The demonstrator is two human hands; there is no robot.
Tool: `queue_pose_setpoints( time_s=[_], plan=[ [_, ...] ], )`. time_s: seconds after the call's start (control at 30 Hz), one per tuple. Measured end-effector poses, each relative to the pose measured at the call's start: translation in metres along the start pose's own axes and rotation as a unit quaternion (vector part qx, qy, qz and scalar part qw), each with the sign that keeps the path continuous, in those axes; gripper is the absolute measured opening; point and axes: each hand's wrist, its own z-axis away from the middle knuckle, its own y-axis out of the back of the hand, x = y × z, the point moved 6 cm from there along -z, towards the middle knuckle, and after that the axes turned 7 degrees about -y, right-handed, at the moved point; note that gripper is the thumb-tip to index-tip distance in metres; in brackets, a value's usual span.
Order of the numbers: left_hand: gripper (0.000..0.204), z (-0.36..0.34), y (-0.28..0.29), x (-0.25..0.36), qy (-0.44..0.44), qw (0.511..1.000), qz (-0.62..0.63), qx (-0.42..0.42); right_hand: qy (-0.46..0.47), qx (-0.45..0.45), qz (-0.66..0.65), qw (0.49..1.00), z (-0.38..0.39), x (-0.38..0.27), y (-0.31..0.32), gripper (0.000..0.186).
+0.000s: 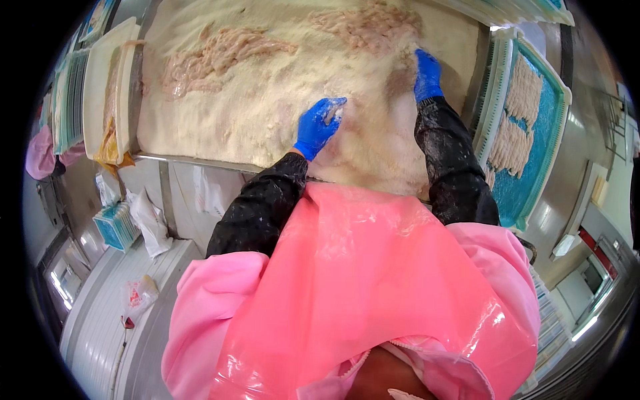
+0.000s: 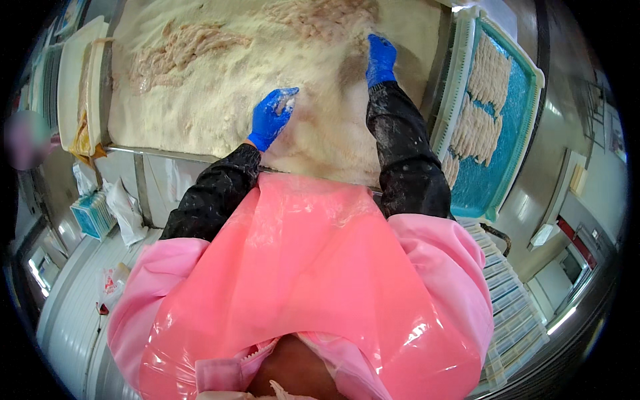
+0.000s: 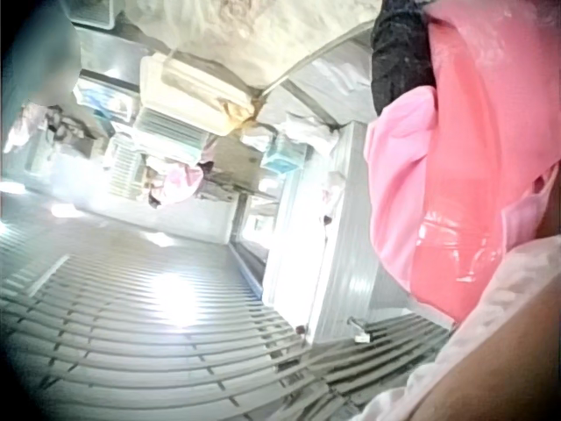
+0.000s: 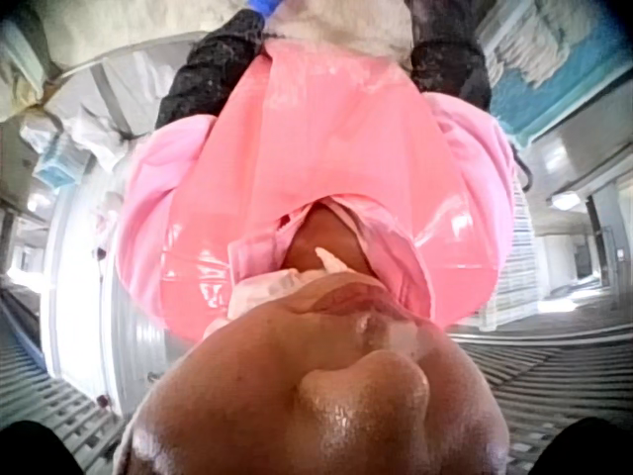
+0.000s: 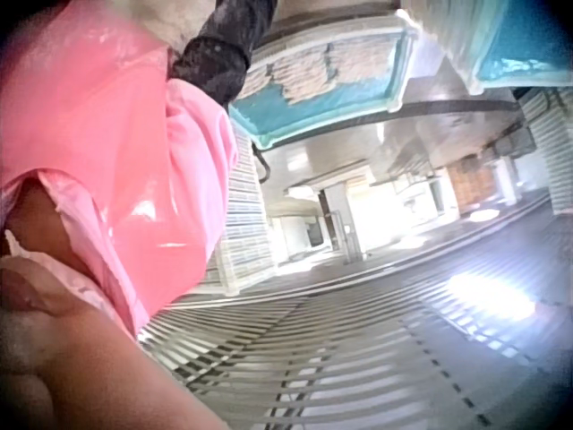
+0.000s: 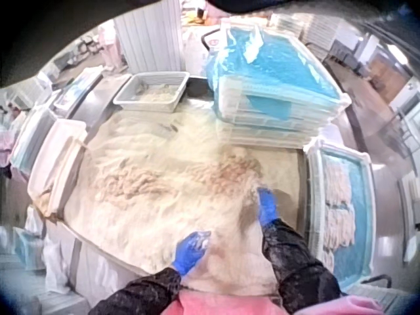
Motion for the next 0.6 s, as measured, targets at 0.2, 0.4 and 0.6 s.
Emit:
queue_pose_setpoints(
  time_s=[0.2, 0.4, 0.6],
  plan=[
    [0.028, 0.003, -0.003, -0.003, 0.012, 1.000, 0.006, 0.010, -0.054, -0.116, -0.205, 0.971, 0.013, -0.030, -0.004, 0.028],
    [0.025, 0.004, -0.001, -0.003, 0.036, 0.999, 0.029, 0.027, 0.042, -0.048, -0.029, 0.998, 0.059, -0.091, 0.002, 0.015],
    [0.027, 0.005, -0.001, -0.002, 0.021, 0.999, 0.009, 0.030, 0.336, 0.040, 0.252, 0.907, 0.148, -0.130, 0.005, 0.013]
  ],
)
